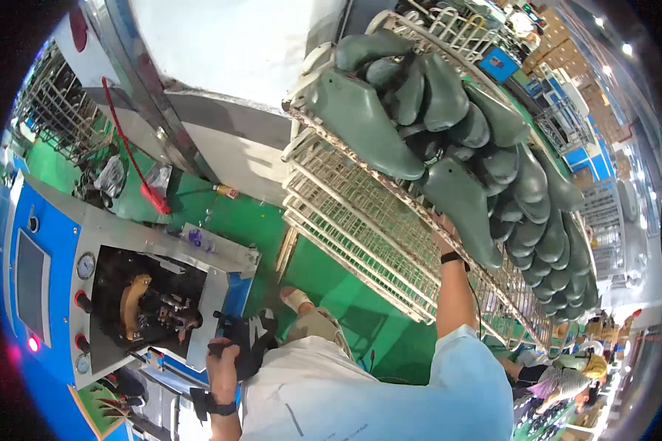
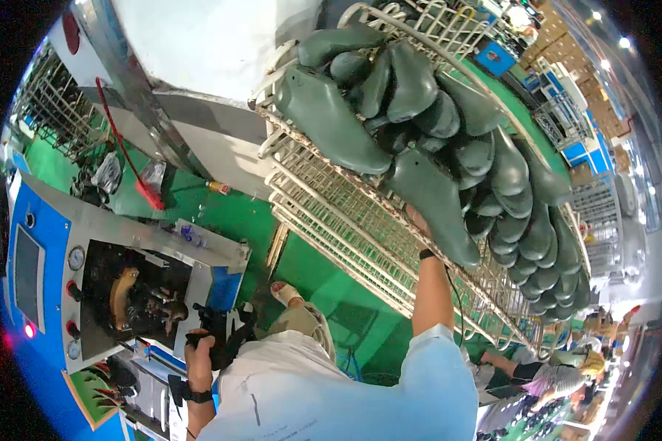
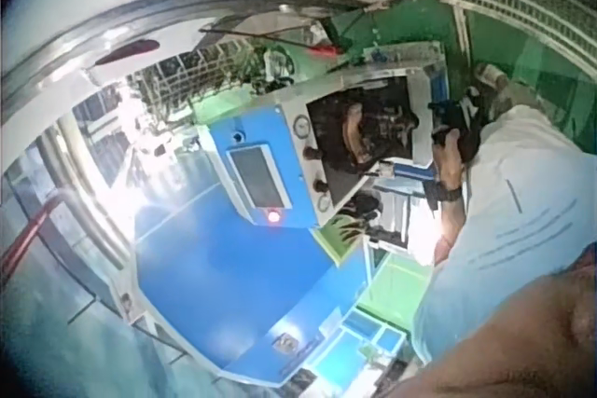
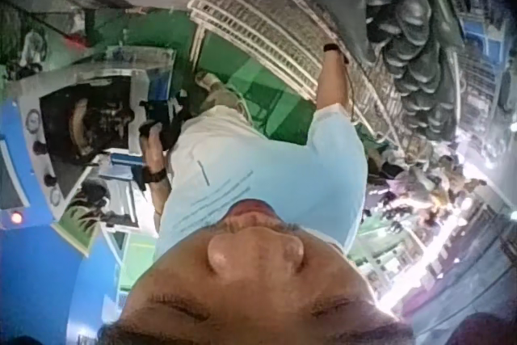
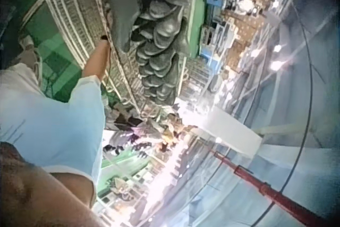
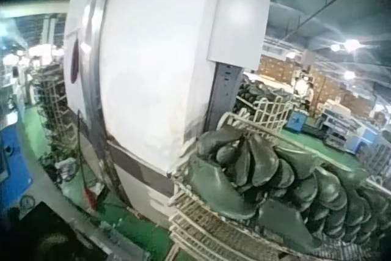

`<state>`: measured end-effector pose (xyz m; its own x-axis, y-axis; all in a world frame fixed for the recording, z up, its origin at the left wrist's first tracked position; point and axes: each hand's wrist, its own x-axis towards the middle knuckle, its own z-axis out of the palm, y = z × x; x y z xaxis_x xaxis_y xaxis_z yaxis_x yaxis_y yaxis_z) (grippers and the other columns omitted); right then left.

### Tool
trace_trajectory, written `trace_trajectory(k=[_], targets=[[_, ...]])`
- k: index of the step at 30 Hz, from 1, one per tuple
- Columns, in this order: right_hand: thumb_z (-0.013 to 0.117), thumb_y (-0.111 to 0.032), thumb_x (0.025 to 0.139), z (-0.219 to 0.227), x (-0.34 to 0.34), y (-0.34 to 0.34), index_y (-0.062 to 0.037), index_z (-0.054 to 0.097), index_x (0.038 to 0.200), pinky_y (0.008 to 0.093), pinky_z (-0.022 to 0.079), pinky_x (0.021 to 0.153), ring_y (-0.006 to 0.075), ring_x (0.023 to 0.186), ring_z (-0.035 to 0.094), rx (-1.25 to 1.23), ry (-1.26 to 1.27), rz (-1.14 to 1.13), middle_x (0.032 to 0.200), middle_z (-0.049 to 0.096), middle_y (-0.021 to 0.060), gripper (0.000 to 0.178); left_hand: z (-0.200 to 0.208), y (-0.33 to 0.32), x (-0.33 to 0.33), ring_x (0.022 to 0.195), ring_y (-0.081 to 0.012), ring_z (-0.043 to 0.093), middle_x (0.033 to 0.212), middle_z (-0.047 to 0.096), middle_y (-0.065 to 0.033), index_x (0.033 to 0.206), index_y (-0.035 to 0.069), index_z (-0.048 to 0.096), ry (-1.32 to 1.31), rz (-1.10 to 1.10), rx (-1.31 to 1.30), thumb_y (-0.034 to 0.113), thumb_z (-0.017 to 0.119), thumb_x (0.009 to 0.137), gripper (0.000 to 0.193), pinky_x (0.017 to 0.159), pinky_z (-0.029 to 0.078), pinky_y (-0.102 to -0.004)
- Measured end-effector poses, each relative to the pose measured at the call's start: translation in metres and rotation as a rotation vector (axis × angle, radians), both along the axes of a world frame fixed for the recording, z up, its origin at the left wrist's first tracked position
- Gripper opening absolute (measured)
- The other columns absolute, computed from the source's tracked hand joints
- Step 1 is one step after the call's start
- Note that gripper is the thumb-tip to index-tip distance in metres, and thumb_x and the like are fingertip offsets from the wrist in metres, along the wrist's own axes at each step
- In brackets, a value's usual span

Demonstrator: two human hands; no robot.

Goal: The person repeatedly picks up black shoes from a metal rack and places them into a blue machine. After each insertion, the person removes the shoe and returns it to the rack. This cycle continues for multiple shoes in a factory setting.

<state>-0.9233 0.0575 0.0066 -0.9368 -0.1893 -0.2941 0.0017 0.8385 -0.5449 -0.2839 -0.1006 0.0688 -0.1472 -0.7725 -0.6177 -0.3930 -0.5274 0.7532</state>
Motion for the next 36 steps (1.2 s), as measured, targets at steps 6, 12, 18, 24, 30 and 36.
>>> trace_trajectory(k=[6, 12, 18, 24, 30, 36], targets=[[0.063, -0.037, 0.104, -0.005, -0.018, -0.022, -0.0058, 0.065, 0.134, 0.0505, 0.056, 0.089, 0.0386, 0.112, 0.069, 0.153, 0.248, 0.184, 0.134, 0.069, 0.0208, 0.044, -0.007, 0.024, 0.062, 0.090, -0.0148, 0.060, 0.099, 0.065, -0.0029, 0.117, 0.003, 0.067, 0.167, 0.183, 0.011, 0.024, 0.082, 0.084, 0.042, 0.078, 0.049, -0.0311], [0.057, -0.036, 0.109, -0.016, 0.062, -0.085, -0.0056, 0.068, 0.138, 0.0506, 0.056, 0.097, 0.0378, 0.119, 0.068, 0.135, 1.014, 0.553, 0.138, 0.069, 0.0187, 0.043, 0.017, 0.112, 0.254, 0.097, -0.0134, 0.061, 0.108, 0.066, -0.0025, 0.126, 0.002, 0.068, 0.384, 0.543, -0.148, 0.022, 0.089, 0.078, 0.056, 0.084, 0.053, -0.0311], [0.062, -0.021, 0.108, 0.023, 0.397, -0.219, 0.0014, 0.072, 0.129, 0.0403, 0.056, 0.095, 0.0305, 0.106, 0.073, -0.289, 0.060, 1.437, 0.116, 0.077, 0.0179, 0.032, -0.050, 0.213, 0.396, 0.096, -0.0247, 0.067, 0.105, 0.071, -0.0130, 0.101, 0.000, 0.073, -0.513, 0.965, -0.259, 0.029, 0.086, 0.080, 0.038, 0.083, 0.055, -0.0391], [0.069, -0.016, 0.103, 0.038, 0.575, -0.239, 0.0003, 0.072, 0.131, 0.0435, 0.058, 0.086, 0.0299, 0.100, 0.074, -0.116, 0.013, 1.943, 0.112, 0.077, 0.0163, 0.032, -0.214, 0.276, 0.471, 0.118, -0.0457, 0.063, 0.122, 0.068, -0.0265, 0.108, 0.003, 0.075, -1.189, 0.934, 0.132, 0.023, 0.078, 0.081, 0.035, 0.104, 0.051, -0.0517], [0.070, -0.017, 0.103, 0.038, 0.622, -0.196, 0.0050, 0.072, 0.126, 0.0389, 0.059, 0.087, 0.0251, 0.099, 0.075, 0.223, -0.108, 1.781, 0.104, 0.078, 0.0174, 0.032, -0.143, 0.125, 0.528, 0.142, -0.0469, 0.047, 0.147, 0.054, -0.0271, 0.136, 0.002, 0.057, -1.138, 0.807, -0.428, 0.014, 0.075, 0.086, 0.054, 0.120, 0.039, -0.0534], [0.071, -0.026, 0.105, 0.040, 0.614, -0.179, -0.0036, 0.073, 0.133, 0.0405, 0.060, 0.090, 0.0285, 0.104, 0.075, -0.048, 0.013, 2.166, 0.116, 0.078, 0.0161, 0.036, -0.283, -0.037, 0.704, 0.122, -0.0467, 0.064, 0.131, 0.065, -0.0303, 0.140, -0.004, 0.052, -0.547, 1.388, -0.513, 0.020, 0.079, 0.079, 0.071, 0.104, 0.052, -0.0488]])
